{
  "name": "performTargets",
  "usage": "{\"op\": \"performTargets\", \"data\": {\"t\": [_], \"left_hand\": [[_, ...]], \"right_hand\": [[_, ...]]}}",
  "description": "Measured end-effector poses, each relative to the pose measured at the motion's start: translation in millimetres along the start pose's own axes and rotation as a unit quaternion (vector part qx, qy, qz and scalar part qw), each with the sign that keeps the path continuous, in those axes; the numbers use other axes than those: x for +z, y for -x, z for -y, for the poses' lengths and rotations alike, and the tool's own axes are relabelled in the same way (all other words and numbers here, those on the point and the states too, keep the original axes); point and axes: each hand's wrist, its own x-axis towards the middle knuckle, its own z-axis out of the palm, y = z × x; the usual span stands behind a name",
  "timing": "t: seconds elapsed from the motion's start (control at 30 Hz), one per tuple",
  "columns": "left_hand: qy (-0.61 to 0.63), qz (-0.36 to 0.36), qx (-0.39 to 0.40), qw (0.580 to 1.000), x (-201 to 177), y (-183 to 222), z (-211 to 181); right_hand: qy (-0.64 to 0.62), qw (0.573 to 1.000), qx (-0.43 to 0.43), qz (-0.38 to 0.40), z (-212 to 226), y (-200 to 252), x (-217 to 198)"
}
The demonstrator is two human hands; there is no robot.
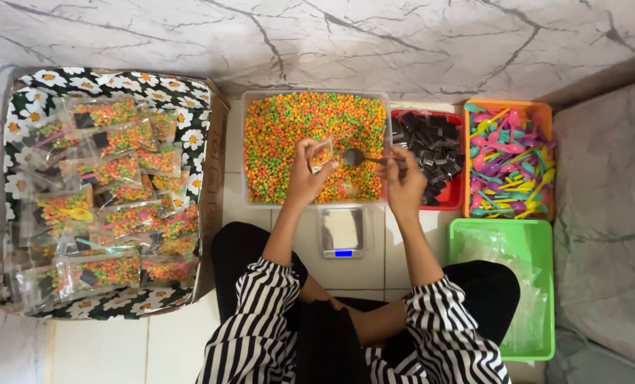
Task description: The person scoops small multicolored sweets from a bin into clear plastic packets, weighs each packet on a digital scale, and seals the packets by hand.
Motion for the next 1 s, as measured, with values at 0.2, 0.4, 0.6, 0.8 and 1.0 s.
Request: {"op": "performTargets", "data": {"t": [0.2,0.4,0.6,0.8,1.0], "left_hand": [[0.023,-0.015,0.078,0.997,-0.7,18.1,-25.4],[0.047,0.048,0.070,0.995,14.0,36.8,-46.0],[-0.004,0.115,0.089,0.989,27.2,81.5,-94.8],[-0.097,-0.076,0.034,0.992,-21.9,131.1,-21.0],[-0.251,-0.133,0.087,0.955,-54.7,179.9,21.1]], "right_hand": [[0.134,0.989,-0.014,0.061,-9.6,12.5,-19.4],[0.043,0.959,-0.225,0.165,94.8,17.0,-23.0],[0.059,0.960,-0.208,0.176,99.3,43.8,-35.2],[0.049,0.994,-0.057,0.082,32.2,85.3,-73.5],[-0.061,0.988,0.143,0.018,-61.8,138.5,-93.6]]}}
